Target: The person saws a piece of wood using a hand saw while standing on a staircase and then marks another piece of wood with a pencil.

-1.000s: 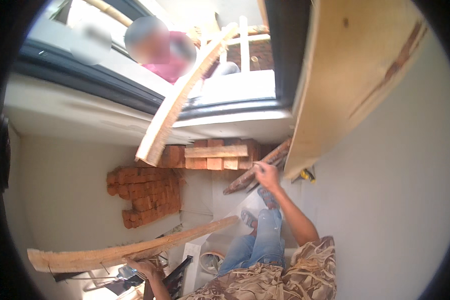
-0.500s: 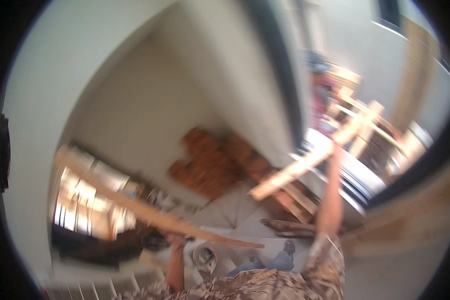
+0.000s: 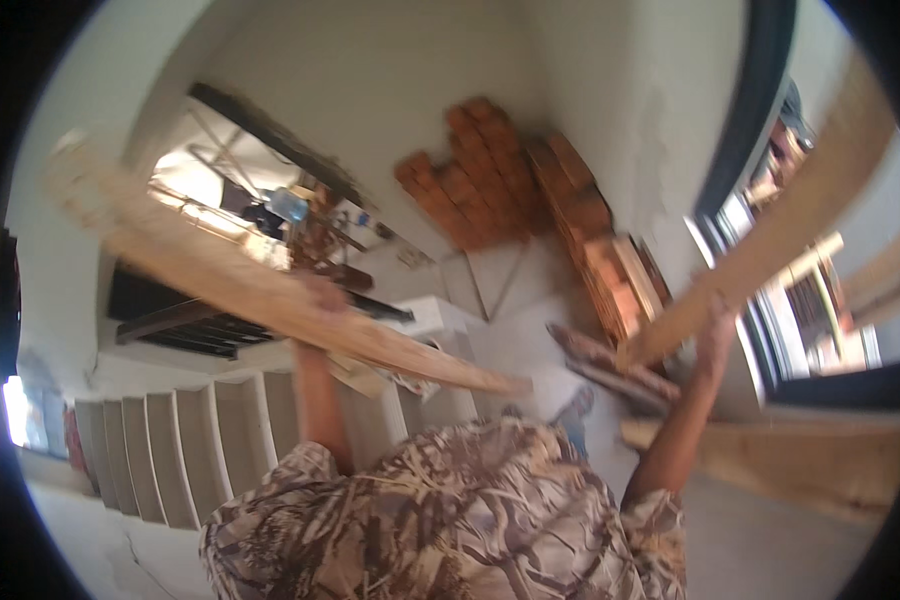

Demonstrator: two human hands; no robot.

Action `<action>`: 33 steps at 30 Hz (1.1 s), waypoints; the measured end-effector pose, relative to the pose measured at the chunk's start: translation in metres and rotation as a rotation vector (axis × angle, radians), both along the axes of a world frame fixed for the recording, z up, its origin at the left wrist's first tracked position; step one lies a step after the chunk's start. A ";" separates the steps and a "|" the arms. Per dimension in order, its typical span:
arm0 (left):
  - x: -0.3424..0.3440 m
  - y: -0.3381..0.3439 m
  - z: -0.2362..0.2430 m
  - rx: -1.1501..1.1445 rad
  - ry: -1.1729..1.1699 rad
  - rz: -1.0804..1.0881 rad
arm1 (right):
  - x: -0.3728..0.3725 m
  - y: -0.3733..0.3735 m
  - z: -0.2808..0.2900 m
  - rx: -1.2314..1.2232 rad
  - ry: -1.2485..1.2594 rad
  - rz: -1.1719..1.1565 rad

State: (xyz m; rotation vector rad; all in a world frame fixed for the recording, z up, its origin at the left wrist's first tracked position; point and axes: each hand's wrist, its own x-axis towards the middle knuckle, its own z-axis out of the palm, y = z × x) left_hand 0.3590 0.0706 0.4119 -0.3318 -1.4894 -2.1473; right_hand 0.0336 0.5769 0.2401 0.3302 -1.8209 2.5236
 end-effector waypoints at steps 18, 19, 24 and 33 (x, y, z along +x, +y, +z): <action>0.187 -0.084 0.174 -0.024 0.198 0.381 | 0.220 -0.255 0.068 0.457 0.563 0.893; 0.186 -0.078 0.165 -0.075 0.163 0.785 | 0.228 -0.266 0.075 0.442 0.600 0.921; 0.253 -0.108 0.147 -0.205 0.085 1.183 | 0.252 -0.290 0.088 0.456 0.581 1.254; 0.246 -0.074 0.149 0.091 -0.211 1.361 | 0.285 -0.330 0.050 0.297 0.382 1.648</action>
